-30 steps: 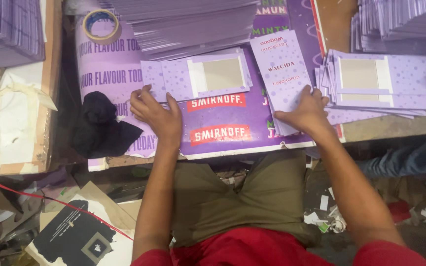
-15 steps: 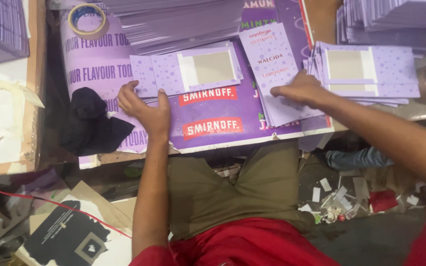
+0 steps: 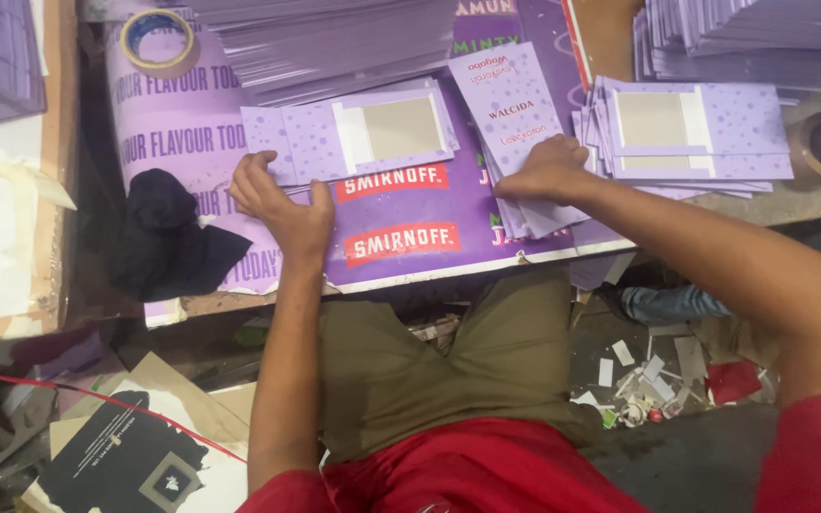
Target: The person sits on the floor and repeatedly picks up a purple printed sheet, places a smaller white insert on it, folds the sheet around the insert, and stacks the finished packs. The person uses a black cloth to wipe the surface between items. Stacks of printed sheets and finished packs are visible on the table.
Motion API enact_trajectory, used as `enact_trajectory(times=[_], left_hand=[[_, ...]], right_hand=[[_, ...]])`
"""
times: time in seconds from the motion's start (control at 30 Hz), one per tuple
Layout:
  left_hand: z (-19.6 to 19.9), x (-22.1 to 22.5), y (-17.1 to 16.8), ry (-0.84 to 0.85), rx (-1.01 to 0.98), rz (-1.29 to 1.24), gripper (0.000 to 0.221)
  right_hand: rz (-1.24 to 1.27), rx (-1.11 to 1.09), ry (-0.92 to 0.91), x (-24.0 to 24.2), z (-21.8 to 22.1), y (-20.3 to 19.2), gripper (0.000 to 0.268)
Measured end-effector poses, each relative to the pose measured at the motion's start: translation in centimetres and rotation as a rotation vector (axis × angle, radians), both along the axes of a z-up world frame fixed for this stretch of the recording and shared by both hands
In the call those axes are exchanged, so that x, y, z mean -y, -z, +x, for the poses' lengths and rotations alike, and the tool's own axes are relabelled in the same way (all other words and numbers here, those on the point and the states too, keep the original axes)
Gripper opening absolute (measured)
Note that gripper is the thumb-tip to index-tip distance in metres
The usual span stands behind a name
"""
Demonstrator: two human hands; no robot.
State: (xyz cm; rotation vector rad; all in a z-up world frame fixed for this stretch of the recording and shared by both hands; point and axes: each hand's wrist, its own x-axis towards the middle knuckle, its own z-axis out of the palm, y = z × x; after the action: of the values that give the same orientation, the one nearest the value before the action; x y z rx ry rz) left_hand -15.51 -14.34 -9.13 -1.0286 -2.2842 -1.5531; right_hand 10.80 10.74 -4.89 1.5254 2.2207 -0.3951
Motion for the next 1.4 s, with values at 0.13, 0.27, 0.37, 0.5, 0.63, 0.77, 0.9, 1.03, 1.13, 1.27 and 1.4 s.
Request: enact_trajectory(times=[0.13, 0.27, 0.37, 0.5, 0.63, 0.77, 0.9, 1.03, 1.13, 1.27, 1.4], left_hand=[[-0.6, 0.3, -0.1, -0.025, -0.09, 0.056, 0.057], [0.2, 1.5, -1.6, -0.047, -0.187, 0.088, 0.049], [2.2, 3.1, -3.7, 0.139, -0.057, 0.05, 0.033], [5.7, 4.3, -5.6, 0.655, 0.501, 0.089, 0.079], [5.5, 4.7, -4.9, 0.709, 0.911, 0.088, 0.068], [2.6, 6.2, -2.7, 0.285, 0.639, -0.09, 0.065], [2.9, 8.0, -1.4, -0.043, 0.22, -0.33, 0.075], [0.5, 7.5, -3.0, -0.314, -0.119, -0.638, 0.076], [-4.2, 8.7, -2.9, -0.575, -0.198, -0.743, 0.087], [-9.1, 11.8, -1.4, -0.501, -0.087, -0.721, 0.078], [-6.1, 12.1, -3.3, -0.443, -0.168, -0.463, 0.042]], right_hand=[[-0.041, -0.202, 0.158, -0.9, 1.4, -0.9, 0.095], [-0.517, -0.725, 0.55, -1.4, 6.5, -6.6, 0.051], [-1.077, -0.933, 0.569, 1.4, 12.2, -11.8, 0.071], [-1.9, -0.986, 0.529, 5.2, 11.9, -10.0, 0.08], [-2.138, -0.938, 0.553, 6.7, 6.7, -3.8, 0.071], [-0.855, -0.895, 0.479, 5.7, 3.4, -3.1, 0.071], [0.033, -0.808, -0.384, 7.6, 1.2, -4.2, 0.06], [-0.013, -0.755, -0.975, 11.4, -5.8, -1.7, 0.064], [0.115, -0.658, -1.184, 12.6, -9.7, 0.4, 0.067], [0.116, -0.527, -1.223, 13.5, -9.9, 0.7, 0.077], [-0.029, -0.614, -1.202, 13.4, -8.8, 0.2, 0.078]])
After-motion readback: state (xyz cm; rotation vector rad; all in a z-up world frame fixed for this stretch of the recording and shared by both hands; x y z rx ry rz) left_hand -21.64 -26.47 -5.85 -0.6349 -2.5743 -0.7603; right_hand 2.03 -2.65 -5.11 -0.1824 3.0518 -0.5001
